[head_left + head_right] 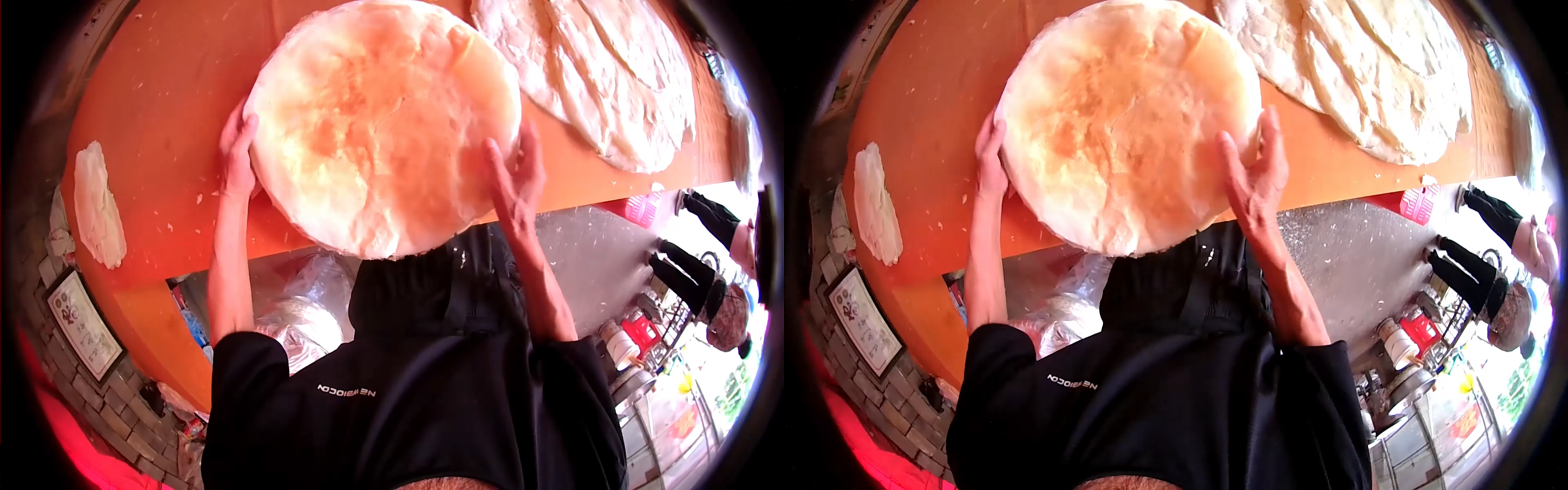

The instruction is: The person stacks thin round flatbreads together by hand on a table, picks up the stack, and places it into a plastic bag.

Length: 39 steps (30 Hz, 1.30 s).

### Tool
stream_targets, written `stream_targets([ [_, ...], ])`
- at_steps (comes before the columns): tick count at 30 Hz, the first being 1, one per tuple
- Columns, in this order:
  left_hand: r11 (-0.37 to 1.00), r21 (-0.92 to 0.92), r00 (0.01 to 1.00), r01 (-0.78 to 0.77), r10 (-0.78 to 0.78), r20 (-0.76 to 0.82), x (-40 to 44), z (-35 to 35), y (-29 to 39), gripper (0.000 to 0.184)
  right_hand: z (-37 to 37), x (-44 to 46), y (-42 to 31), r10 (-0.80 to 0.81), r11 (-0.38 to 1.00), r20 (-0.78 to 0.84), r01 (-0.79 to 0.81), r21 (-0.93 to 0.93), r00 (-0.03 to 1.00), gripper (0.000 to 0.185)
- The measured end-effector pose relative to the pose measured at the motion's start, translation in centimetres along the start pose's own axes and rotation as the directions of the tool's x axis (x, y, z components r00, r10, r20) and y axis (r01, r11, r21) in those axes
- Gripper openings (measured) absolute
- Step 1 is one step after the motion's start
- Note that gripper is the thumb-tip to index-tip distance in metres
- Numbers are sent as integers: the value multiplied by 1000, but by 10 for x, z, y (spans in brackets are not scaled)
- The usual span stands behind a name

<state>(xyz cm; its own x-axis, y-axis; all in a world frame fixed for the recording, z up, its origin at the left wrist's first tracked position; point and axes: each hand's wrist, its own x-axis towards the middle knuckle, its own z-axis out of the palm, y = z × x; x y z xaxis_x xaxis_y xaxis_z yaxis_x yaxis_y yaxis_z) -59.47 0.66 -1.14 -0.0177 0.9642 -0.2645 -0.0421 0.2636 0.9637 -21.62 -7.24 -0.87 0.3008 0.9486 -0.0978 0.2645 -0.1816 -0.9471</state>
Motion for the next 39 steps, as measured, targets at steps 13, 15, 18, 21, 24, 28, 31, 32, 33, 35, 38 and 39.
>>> stream_targets([
  [13, 970, 234, 979, -73, 115, -169, -8, 9, -19, 69, -36, 22, 3, 61, 992, 78, -69, 110, 995, 60],
  [15, 940, 339, 963, -28, 116, -242, -27, 16, -17, 70, -39, 28, 3, 69, 998, 119, -70, 3, 990, 63],
  [18, 987, 46, 967, -153, 159, -199, -40, 26, -15, 65, -19, 31, 6, 125, 990, 153, -132, 40, 980, 59],
  [21, 991, -121, 985, -61, 40, -170, -38, 18, -8, 70, -6, 29, -5, 148, 987, 150, -156, 44, 978, 57],
  [24, 993, -106, 995, -47, 37, -94, -35, 16, -13, 66, -3, 29, -8, 131, 991, 121, -130, -11, 984, 56],
  [28, 988, 6, 949, -154, 150, -278, -29, 12, -49, 53, 6, 25, 1, 148, 988, 4, -148, 39, 989, 44],
  [31, 992, -75, 969, -103, 83, -233, -19, 1, -66, 47, 3, 26, 45, 123, 992, -78, -124, -10, 989, 40],
  [32, 993, -90, 989, -70, 57, -136, -22, 0, -45, 52, 14, 20, 24, 67, 994, -105, -75, -83, 992, 47],
  [33, 989, 106, 983, -103, 118, -141, -19, -2, -41, 57, 16, 21, 31, 33, 985, -120, -52, -167, 992, 52],
  [35, 898, 422, 965, -126, 210, -158, -22, -6, -28, 64, 17, 22, 30, -32, 952, -107, -2, -305, 994, 60],
  [38, 779, 610, 931, -144, 315, -183, -33, 7, -2, 66, -6, 20, 0, -59, 976, 6, 58, -209, 998, 65],
  [39, 745, 656, 935, -118, 306, -180, -41, 19, 23, 64, -15, 19, -4, -12, 995, -39, 8, -100, 999, 69],
])
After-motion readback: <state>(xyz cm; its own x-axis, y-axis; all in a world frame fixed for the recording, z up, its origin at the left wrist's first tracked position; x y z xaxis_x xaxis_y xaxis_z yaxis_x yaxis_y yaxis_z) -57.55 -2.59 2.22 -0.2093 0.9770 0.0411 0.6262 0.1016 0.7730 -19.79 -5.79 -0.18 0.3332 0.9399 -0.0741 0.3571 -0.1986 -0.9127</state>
